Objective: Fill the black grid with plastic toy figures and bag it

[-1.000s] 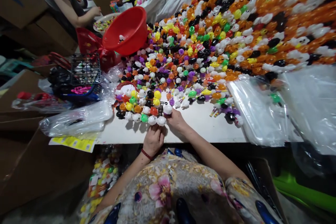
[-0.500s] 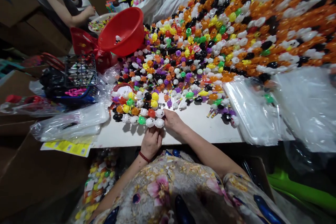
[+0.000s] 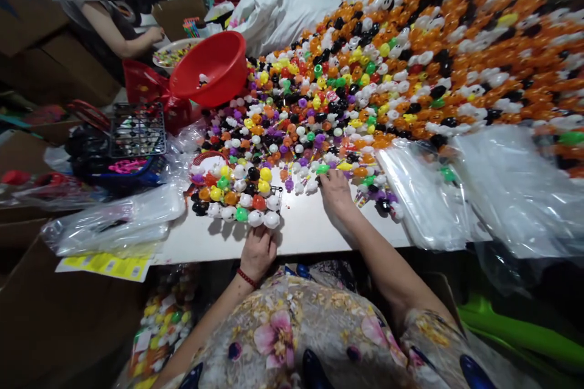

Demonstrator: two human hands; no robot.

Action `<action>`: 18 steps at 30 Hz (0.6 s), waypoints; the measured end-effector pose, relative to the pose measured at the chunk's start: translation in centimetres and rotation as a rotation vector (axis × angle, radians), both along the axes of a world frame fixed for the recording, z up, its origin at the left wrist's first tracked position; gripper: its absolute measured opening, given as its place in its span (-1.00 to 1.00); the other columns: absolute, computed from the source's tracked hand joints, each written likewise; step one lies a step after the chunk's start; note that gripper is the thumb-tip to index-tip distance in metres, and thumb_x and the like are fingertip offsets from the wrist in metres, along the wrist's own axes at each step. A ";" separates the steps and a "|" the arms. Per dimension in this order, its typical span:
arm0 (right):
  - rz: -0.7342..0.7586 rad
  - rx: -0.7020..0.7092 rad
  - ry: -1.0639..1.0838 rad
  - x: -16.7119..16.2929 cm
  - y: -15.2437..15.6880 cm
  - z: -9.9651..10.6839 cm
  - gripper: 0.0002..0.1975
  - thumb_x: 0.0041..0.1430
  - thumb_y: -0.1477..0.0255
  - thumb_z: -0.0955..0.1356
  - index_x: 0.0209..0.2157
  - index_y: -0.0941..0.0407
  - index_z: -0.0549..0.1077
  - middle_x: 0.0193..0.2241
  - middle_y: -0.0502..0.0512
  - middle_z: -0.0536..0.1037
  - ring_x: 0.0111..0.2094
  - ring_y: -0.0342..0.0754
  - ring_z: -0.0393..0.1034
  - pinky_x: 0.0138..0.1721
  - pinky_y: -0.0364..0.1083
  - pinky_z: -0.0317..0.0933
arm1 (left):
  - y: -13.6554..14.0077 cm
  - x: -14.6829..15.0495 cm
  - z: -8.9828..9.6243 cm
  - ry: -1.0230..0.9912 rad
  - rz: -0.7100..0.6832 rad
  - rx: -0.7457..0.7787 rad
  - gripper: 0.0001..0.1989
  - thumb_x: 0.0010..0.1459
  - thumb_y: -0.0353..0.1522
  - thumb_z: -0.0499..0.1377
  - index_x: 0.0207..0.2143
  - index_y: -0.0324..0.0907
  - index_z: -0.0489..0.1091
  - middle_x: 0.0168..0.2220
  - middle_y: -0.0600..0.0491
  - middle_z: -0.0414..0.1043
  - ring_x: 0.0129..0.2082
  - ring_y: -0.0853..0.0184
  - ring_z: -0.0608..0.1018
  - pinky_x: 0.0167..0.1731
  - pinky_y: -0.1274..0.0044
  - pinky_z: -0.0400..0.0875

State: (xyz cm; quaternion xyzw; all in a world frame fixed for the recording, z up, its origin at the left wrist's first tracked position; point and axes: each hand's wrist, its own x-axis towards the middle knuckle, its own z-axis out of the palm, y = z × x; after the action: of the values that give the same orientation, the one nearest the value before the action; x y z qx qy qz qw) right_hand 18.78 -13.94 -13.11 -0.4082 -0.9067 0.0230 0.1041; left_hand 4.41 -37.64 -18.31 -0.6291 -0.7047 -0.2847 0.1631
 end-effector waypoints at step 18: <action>-0.080 -1.185 0.902 -7.0 -5.6 -1.8 -0.82 -0.10 0.37 0.44 -0.41 0.11 0.42 -0.49 -0.01 0.49 -0.44 -0.09 0.36 -0.37 -0.09 0.27 | 0.0 0.0 0.2 0.003 -0.006 -0.013 -0.44 0.24 -0.46 0.11 0.28 -0.17 0.16 -0.09 -0.18 0.45 -0.03 0.06 0.47 -0.05 0.26 0.43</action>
State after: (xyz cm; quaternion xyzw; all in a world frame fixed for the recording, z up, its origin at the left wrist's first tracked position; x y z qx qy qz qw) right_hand 11.81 -19.54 -14.91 -0.3796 -0.5962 0.6693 0.2293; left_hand 4.43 -37.60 -18.15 -0.6326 -0.7045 -0.2798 0.1591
